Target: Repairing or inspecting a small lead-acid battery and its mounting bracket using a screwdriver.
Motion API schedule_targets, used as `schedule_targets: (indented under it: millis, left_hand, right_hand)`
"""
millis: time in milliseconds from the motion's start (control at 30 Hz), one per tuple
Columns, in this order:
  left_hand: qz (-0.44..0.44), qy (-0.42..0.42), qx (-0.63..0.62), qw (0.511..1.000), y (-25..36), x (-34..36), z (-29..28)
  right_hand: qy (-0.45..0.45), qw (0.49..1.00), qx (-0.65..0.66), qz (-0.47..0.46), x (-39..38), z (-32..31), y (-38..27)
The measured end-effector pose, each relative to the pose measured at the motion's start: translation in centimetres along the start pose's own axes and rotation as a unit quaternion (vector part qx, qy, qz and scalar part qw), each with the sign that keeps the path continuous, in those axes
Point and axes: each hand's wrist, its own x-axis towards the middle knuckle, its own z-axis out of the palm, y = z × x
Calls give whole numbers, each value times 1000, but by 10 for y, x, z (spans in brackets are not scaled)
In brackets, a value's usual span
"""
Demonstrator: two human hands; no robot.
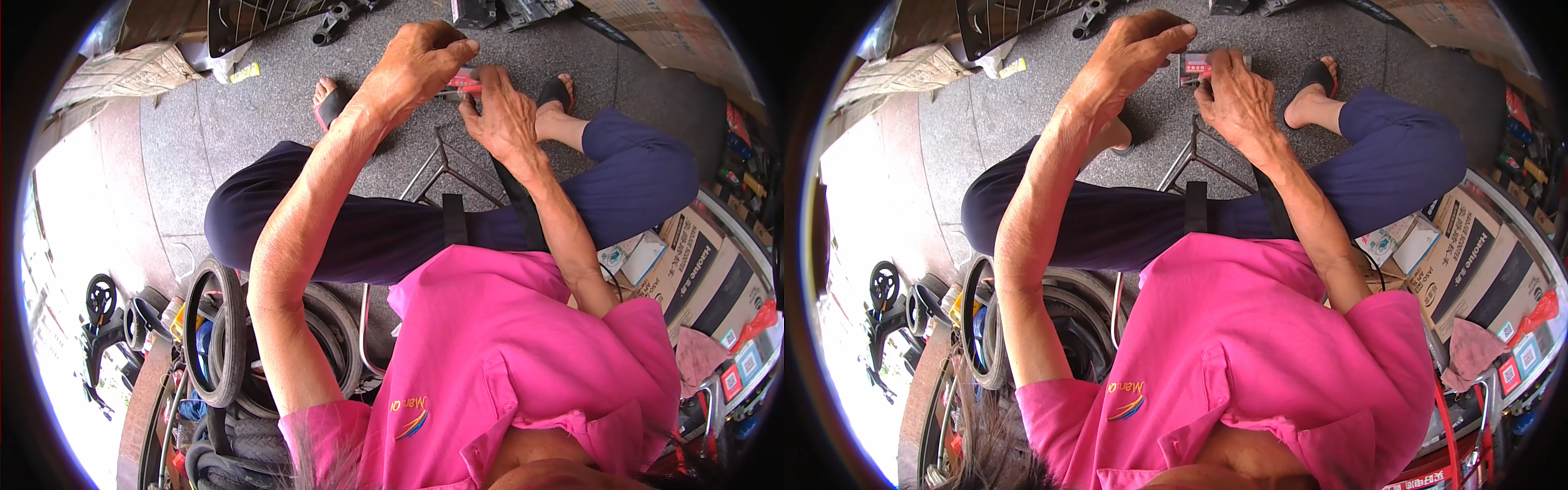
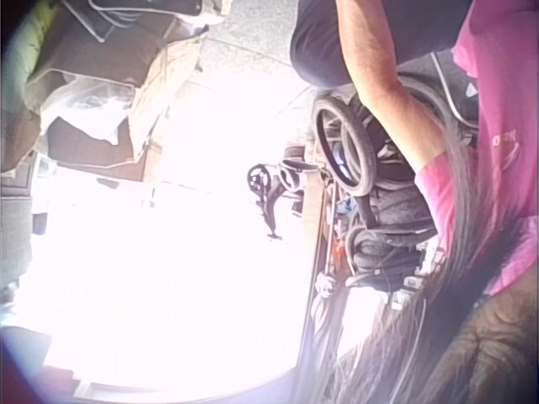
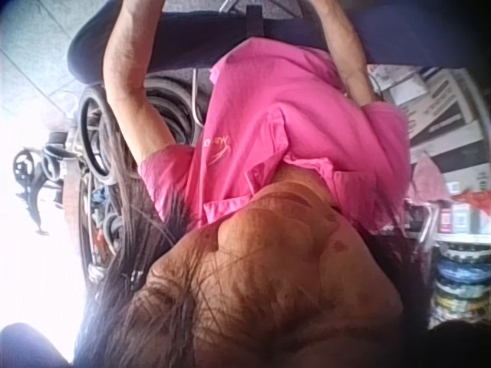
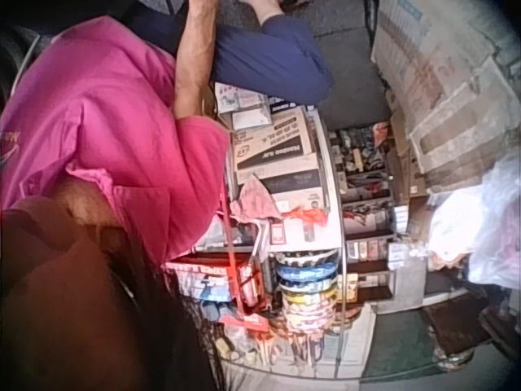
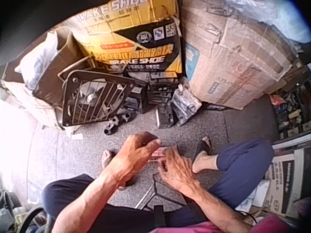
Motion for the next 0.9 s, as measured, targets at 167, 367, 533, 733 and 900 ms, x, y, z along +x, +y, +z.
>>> schedule_targets:
  millis: [167, 367, 533, 733, 900]
  left_hand:
    - [3, -2, -2, 1000, -5, 0, -2]
    - [24, -4, -2, 1000, -5, 3, -2]
    - [23, -6, -3, 1000, -7, 3, -2]
    - [40, 0, 12, 999, -9, 4, -1]
    - [48, -1, 10, 999, -8, 4, -1]
  right_hand:
    - [-160, 980, -15, 120, 8, -13, -10]
    - [-21, 1000, -4, 0, 1, -5, -1]
    - [-75, 995, -1, 70, 1, -3, -3]
    - [-104, 993, -20, 56, -2, -7, 1]
    - [-21, 999, -10, 34, -3, -1, 0]
